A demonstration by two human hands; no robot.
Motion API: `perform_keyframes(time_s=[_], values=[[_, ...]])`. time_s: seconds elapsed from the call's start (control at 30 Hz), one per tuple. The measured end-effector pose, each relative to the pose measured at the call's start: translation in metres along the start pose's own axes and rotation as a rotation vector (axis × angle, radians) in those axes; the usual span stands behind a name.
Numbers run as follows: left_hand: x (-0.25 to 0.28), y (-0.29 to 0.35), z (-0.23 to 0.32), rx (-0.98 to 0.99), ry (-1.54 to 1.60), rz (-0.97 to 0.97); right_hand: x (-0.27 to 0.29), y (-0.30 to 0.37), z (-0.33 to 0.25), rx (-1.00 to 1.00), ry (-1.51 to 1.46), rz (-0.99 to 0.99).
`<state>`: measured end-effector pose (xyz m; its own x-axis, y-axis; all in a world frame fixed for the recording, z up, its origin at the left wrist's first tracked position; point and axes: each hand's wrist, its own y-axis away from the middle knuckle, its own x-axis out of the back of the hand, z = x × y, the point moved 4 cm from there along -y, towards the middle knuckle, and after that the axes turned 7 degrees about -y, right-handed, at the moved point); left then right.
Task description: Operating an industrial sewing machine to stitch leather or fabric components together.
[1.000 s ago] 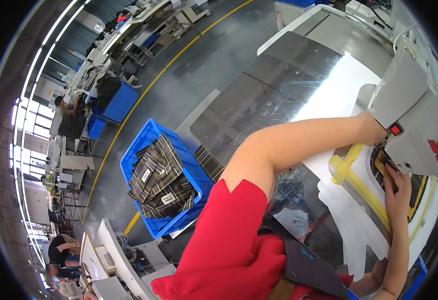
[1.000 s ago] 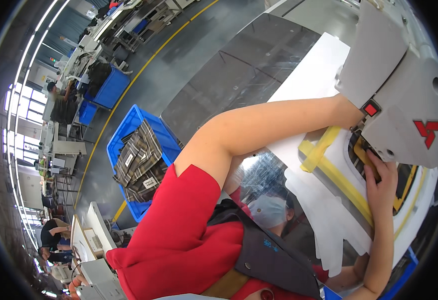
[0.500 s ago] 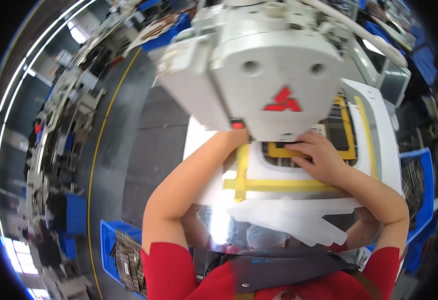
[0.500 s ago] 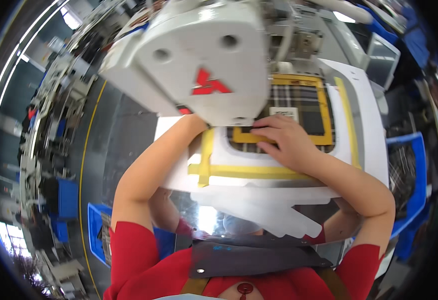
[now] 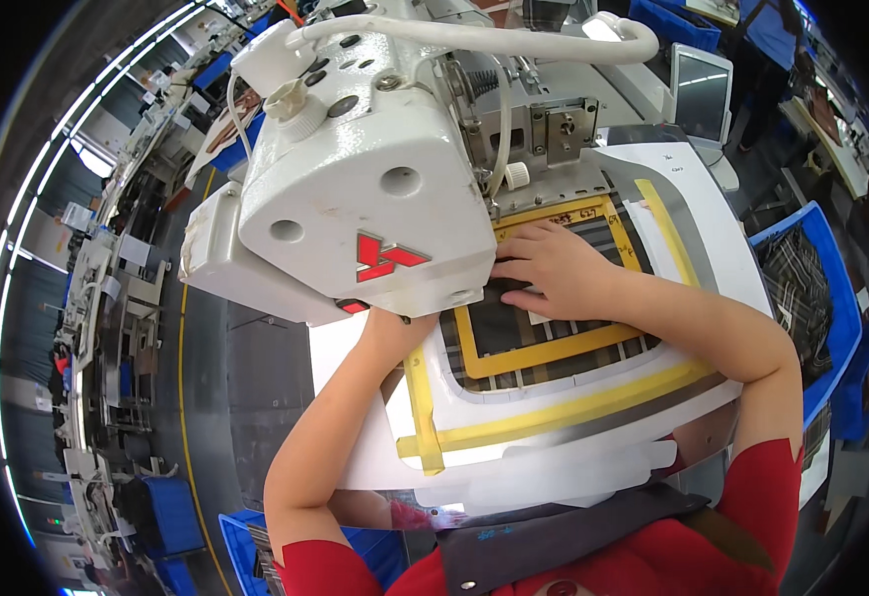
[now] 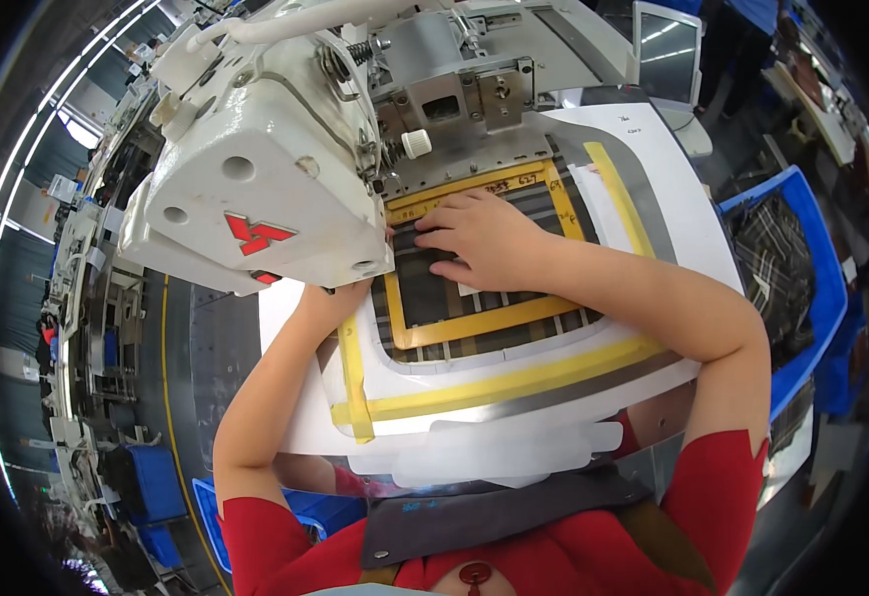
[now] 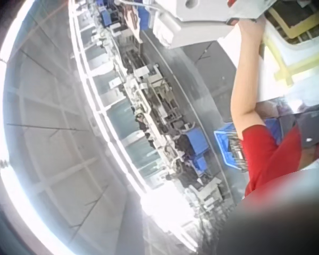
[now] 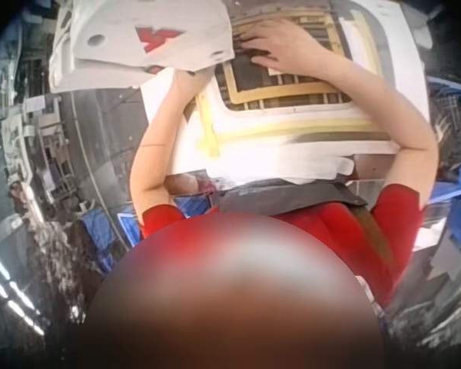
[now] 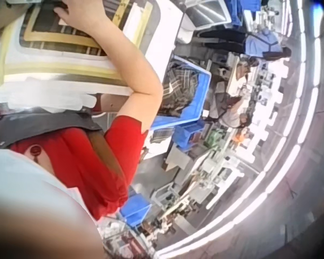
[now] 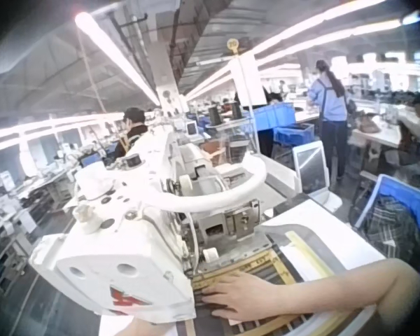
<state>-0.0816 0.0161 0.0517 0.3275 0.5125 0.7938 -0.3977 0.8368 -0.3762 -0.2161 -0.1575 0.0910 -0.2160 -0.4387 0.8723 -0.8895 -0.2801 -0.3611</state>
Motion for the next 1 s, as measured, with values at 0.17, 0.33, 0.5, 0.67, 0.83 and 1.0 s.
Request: perform_keyframes(time_s=[0.17, 0.33, 0.5, 0.67, 0.83, 1.0], values=[[0.013, 0.0, 0.018, -0.071, -0.233, 0.047, 0.002, -0.001, -0.008, 0.017, -0.028, 0.041], [0.006, 0.003, 0.008, 0.012, -0.331, 0.086, 0.0, -0.001, -0.005, 0.028, -0.051, 0.054], [0.009, -0.009, 0.017, 0.101, -0.319, 0.084, -0.002, -0.001, 0.003, 0.024, -0.094, 0.029], [0.007, -0.014, 0.018, 0.205, -0.295, -0.012, -0.002, 0.001, 0.008, 0.004, -0.086, 0.022], [0.012, -0.011, 0.028, 0.217, -0.319, -0.027, 0.008, 0.013, 0.014, -0.028, -0.041, 0.037], [0.026, 0.014, 0.063, -0.077, -0.228, -0.087, 0.04, 0.066, 0.027, -0.215, 0.13, 0.052]])
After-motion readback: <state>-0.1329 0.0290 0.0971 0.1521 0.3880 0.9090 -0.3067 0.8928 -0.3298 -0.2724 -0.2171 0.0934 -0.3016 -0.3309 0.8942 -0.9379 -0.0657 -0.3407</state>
